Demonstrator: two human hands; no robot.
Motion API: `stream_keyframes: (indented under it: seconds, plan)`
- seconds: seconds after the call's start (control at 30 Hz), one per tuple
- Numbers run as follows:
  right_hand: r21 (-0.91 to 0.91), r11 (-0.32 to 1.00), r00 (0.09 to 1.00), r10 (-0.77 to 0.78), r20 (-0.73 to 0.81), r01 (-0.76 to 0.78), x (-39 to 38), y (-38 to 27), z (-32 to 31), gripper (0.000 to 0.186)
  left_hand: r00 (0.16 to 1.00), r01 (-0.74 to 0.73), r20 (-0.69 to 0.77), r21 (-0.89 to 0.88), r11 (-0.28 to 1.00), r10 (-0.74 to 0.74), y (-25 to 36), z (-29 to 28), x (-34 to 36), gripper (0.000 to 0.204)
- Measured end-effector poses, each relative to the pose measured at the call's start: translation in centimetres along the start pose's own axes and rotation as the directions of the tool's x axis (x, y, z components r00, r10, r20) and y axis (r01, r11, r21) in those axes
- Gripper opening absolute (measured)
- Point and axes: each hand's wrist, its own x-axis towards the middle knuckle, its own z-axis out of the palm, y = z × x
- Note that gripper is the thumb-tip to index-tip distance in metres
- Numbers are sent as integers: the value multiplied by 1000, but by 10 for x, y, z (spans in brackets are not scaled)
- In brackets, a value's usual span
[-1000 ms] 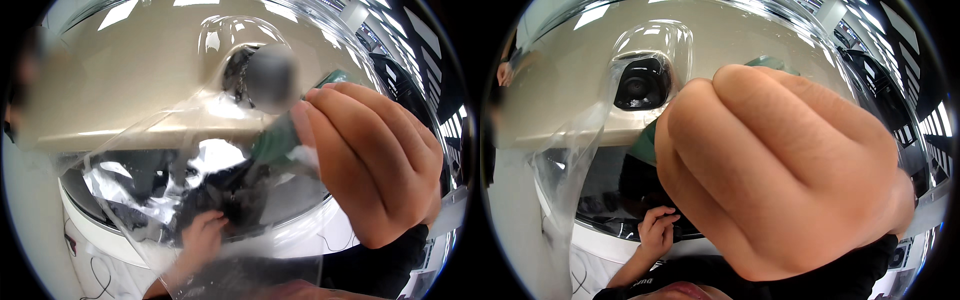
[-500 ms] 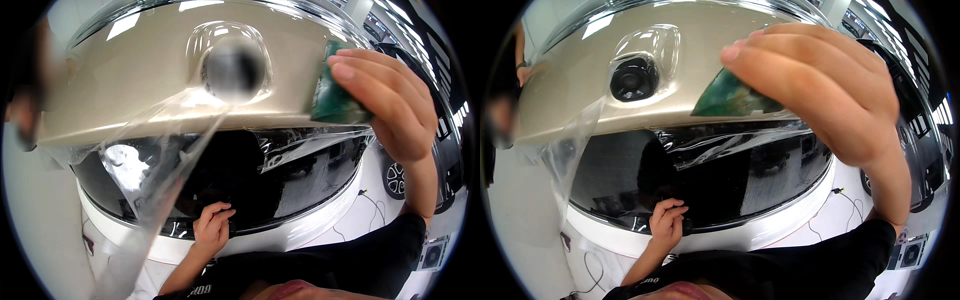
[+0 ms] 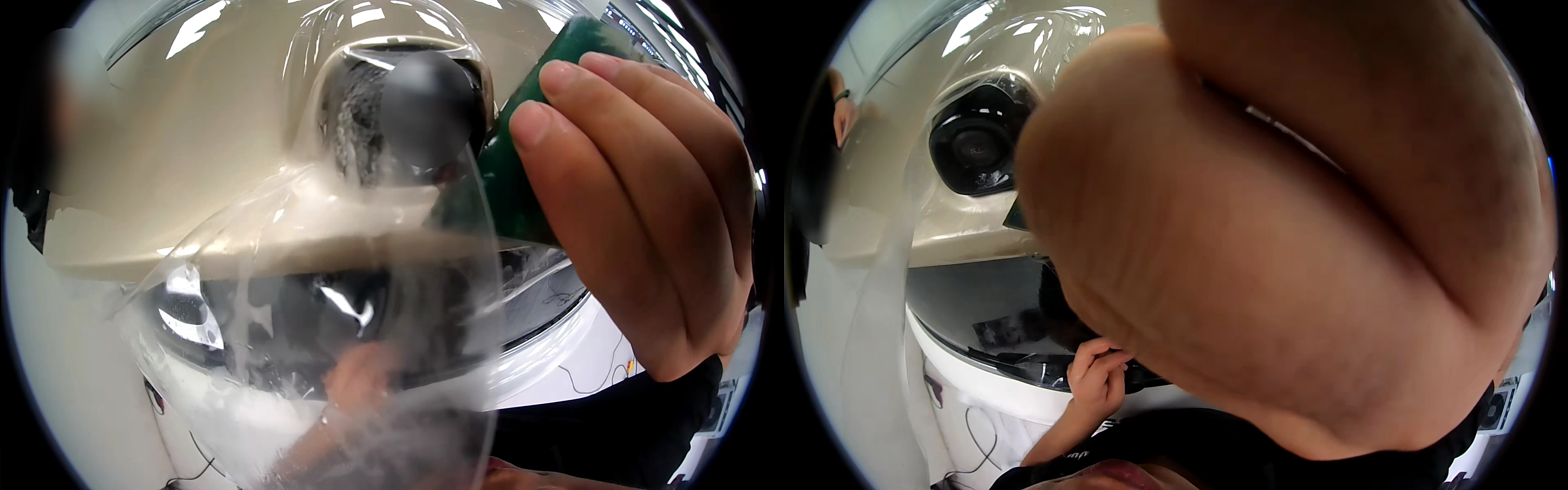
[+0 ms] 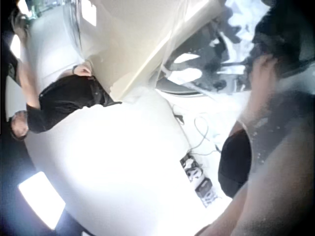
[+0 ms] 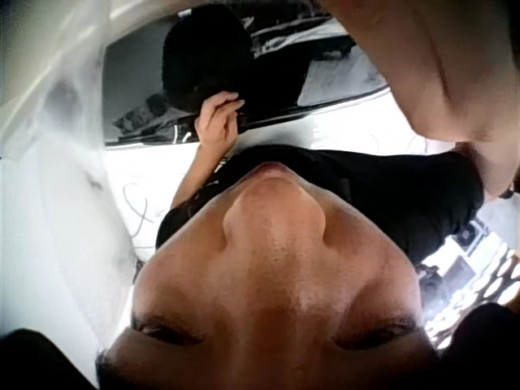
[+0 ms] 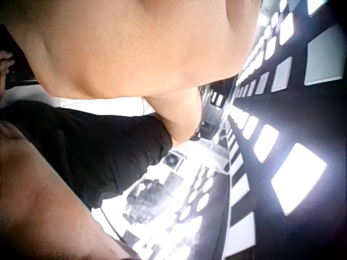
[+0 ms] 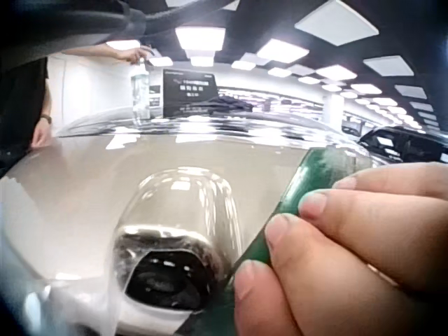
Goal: The person applies a protective film to the rear spoiler of a white car. They use a spray bottle to wet the surface and a squeegee to smooth the film, removing air bubbles and excess liquid. The person also uses their hands to position the film and a knife to trim the edges.
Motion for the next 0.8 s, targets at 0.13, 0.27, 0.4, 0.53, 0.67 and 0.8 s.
stream_keyframes:
  seconds: [0.13,0.27,0.4,0.53,0.67,0.8]
  plan:
    - [71,997,992,-21,127,12,-4,11,-8,39,994,105,-5,-131,986,-107,8,5,3,32]
    - [204,979,956,-66,284,7,1,45,-33,38,999,32,-35,-42,999,-34,7,4,8,29]
    - [179,984,946,-49,321,-10,-3,68,-46,39,998,4,-69,-12,1000,-4,9,2,10,30]
    - [196,981,929,-79,360,8,-12,61,-68,36,995,-63,-83,-11,998,62,4,12,16,29]
    - [325,939,913,-225,341,110,12,49,-37,32,995,-17,-100,29,999,20,4,1,8,29]
    - [354,926,911,-254,324,132,19,51,-28,32,995,-30,-95,-8,1000,30,3,4,8,30]
